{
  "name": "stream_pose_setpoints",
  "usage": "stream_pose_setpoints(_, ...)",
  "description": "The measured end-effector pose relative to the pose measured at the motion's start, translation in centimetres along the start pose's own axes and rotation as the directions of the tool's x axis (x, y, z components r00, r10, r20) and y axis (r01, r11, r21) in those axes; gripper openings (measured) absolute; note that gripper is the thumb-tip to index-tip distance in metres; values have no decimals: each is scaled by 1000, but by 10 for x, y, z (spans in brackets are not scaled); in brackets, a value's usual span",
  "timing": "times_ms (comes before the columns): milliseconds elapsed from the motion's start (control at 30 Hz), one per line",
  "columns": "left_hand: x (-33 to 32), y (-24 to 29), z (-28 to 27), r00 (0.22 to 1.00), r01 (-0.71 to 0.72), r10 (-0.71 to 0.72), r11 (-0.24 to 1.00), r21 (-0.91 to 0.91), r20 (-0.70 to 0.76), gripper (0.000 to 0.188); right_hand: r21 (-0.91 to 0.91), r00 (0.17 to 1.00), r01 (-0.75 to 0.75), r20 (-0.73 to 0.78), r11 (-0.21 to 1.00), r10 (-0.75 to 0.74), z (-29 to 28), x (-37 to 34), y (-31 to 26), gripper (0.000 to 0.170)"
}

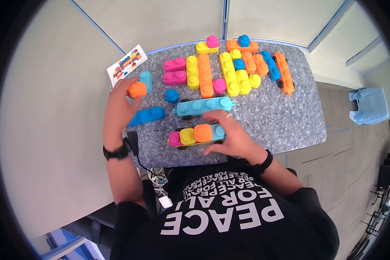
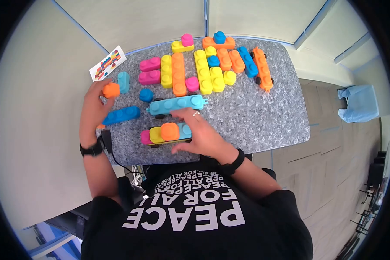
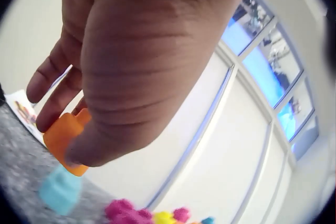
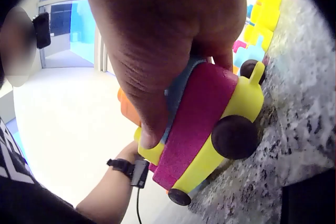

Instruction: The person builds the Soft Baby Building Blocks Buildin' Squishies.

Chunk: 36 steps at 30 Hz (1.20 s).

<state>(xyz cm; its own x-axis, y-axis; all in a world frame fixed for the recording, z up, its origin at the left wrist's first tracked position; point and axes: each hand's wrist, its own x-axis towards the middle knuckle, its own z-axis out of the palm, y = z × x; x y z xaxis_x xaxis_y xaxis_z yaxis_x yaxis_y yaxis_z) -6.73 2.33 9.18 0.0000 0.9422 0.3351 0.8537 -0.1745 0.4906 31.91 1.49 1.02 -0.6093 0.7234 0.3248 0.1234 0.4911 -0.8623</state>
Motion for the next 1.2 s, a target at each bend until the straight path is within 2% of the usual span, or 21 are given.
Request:
stream_pose_setpoints(67, -21, 59, -6, 1000, 15, -16, 994, -109, -11, 72, 58, 999, 22, -48, 998, -20, -7, 4, -13, 97)
stream_pose_setpoints(133, -41, 97, 3, 999, -31, 32, 963, -267, -1, 95, 75, 994, 83, -83, 994, -77, -18, 10, -24, 109)
stream_pose_setpoints(233, -62, 148, 23, 997, -13, 42, 924, -382, 68, 111, 19, 987, 155, -53, 988, -153, -30, 17, -54, 92)
stream_pose_setpoints(333, -70, 165, 40, 989, -21, 91, 859, -512, 113, 116, -66, 936, 349, -28, 935, -351, -22, 15, -49, 67)
stream_pose_setpoints(400, -70, 163, 48, 989, 45, 54, 777, -628, 137, 118, -79, 956, 277, -80, 958, -283, -28, 11, -50, 55)
stream_pose_setpoints(467, -62, 153, 56, 987, -131, 161, 884, -449, 29, 111, -87, 958, 236, -149, 968, -246, -37, 7, -46, 47)
stream_pose_setpoints(533, -61, 137, 69, 965, -236, 261, 913, -332, 33, 100, 66, 973, 134, -199, 989, -119, -40, -6, -32, 45)
stream_pose_setpoints(600, -67, 117, 90, 935, -281, 332, 909, -309, 127, 85, 254, 976, 86, -217, 963, -30, -38, -13, -23, 42)
stream_pose_setpoints(700, -78, 106, 116, 958, -126, 206, 928, -352, 201, 63, 234, 987, 69, -160, 970, -32, -40, -16, -20, 41)
stream_pose_setpoints(900, -78, 109, 120, 967, -111, 184, 927, -358, 177, 57, 91, 981, 165, -121, 982, -153, -29, -8, -14, 39)
stream_pose_setpoints(1000, -79, 109, 121, 968, -101, 173, 933, -347, 183, 55, 53, 989, 132, -73, 990, -128, -29, -8, -5, 38)
stream_pose_setpoints(1100, -78, 108, 122, 967, -100, 173, 933, -346, 189, 54, 135, 993, 113, 2, 984, -115, -26, -13, 8, 41)
stream_pose_setpoints(1200, -80, 108, 123, 969, -100, 169, 936, -337, 181, 55, 217, 993, 121, -13, 969, -121, -19, -15, 17, 41)
